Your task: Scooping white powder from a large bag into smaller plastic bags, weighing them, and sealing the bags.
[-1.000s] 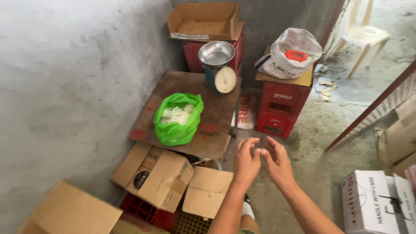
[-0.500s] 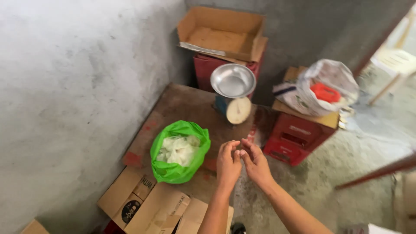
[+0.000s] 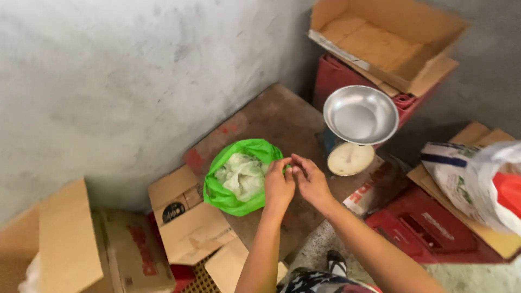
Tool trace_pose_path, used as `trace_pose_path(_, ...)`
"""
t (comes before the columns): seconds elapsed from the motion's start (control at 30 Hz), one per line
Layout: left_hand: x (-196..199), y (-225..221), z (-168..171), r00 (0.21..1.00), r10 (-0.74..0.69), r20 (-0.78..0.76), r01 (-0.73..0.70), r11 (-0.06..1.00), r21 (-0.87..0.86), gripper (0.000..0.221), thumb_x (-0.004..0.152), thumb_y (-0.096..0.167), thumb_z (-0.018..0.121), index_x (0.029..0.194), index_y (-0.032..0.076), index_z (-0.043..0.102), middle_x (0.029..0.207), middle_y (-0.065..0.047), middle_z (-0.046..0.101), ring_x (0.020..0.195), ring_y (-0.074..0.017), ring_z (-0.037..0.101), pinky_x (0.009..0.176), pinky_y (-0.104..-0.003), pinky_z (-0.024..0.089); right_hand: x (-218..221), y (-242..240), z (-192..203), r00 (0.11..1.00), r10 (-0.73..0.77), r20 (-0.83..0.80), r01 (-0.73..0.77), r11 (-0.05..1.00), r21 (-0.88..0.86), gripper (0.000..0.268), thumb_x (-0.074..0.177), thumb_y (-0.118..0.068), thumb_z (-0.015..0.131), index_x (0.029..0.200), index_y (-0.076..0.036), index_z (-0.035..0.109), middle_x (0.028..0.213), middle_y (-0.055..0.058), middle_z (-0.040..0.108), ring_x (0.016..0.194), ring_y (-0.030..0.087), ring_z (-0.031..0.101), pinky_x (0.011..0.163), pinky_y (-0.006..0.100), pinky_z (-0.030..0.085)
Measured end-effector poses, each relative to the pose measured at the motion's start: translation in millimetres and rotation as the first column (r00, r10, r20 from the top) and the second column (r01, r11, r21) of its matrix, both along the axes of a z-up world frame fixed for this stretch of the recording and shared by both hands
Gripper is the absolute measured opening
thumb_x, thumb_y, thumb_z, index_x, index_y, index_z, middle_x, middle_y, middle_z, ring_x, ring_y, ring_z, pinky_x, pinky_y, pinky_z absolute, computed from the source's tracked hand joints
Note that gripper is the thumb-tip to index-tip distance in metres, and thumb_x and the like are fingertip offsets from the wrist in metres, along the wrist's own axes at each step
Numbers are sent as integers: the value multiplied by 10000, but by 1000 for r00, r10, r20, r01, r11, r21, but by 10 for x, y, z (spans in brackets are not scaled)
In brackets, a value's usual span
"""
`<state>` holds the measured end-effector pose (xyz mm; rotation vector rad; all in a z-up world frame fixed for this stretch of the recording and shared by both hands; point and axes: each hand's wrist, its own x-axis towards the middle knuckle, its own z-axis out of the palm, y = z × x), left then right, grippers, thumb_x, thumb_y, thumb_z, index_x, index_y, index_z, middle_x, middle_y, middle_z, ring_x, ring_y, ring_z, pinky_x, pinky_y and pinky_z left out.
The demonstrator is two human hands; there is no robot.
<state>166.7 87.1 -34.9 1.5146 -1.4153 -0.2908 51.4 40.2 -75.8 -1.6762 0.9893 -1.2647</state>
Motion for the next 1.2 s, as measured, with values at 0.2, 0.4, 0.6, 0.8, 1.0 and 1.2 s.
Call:
trace_pose_path(0.2, 89, -238, -259, 976, 216, 4, -216, 976, -12, 260, 838, 25, 691, 1097, 49, 704, 1105, -197, 687, 1061, -413, 644, 911, -459, 516, 39, -401, -135, 974, 194, -120, -189, 981, 51, 381, 963, -82, 629, 1341, -35, 632, 1239, 138, 697, 1115, 214, 707, 949, 324, 557)
trace_pose_path(0.4, 847, -584, -726, 710, 469, 525, -499, 862, -96, 234, 752, 95, 669, 948, 132, 791, 1228, -201, 664, 1233, -412, 547, 1005, -547, 406, 235, -680, -563, 924, 378, 54, -381, 907, 176, 431, 950, -82, 647, 1370, -16, 576, 1303, 115, 659, 1182, 195, 694, 989, 309, 554)
trace_pose_path(0.6, 1381, -785, -553, 638, 263, 724, -539, 823, 176, 179, 762, 113, 678, 882, 162, 802, 1034, -61, 747, 1189, -281, 623, 1081, -654, 341, 297, -876, -527, 914, 392, 101, -405, 887, 222, 440, 945, -61, 664, 1375, -11, 582, 1309, 107, 673, 1194, 191, 670, 1012, 310, 535)
trace_pose_path(0.8, 1405, -592, 450, 938, 342, 63, -339, 939, -50, 154, 768, 50, 787, 918, 79, 803, 827, -67, 772, 771, -203, 764, 735, -364, 598, 368, -1042, -65, 870, 424, 253, -479, 850, 219, 464, 930, -41, 675, 1384, -5, 584, 1306, 92, 684, 1184, 164, 670, 1005, 290, 537)
trace_pose_path(1.0, 1112, -562, 856, 967, 183, -180, -195, 979, -57, 159, 809, -50, 740, 933, 49, 724, 842, -28, 761, 771, -92, 701, 735, -267, 565, 494, -811, 619, 895, 436, 91, -445, 885, 137, 516, 856, -102, 776, 1345, -23, 633, 1222, 64, 657, 1030, 132, 675, 847, 276, 575)
trace_pose_path(1.2, 780, -613, 744, 970, 12, -243, -53, 985, -163, 174, 851, -29, 726, 1002, 44, 682, 885, -38, 741, 821, -105, 698, 773, -264, 567, 619, -1019, 156, 910, 396, 121, -411, 899, 148, 256, 870, -176, 829, 1050, -6, 760, 1003, 57, 703, 787, 124, 649, 680, 275, 546)
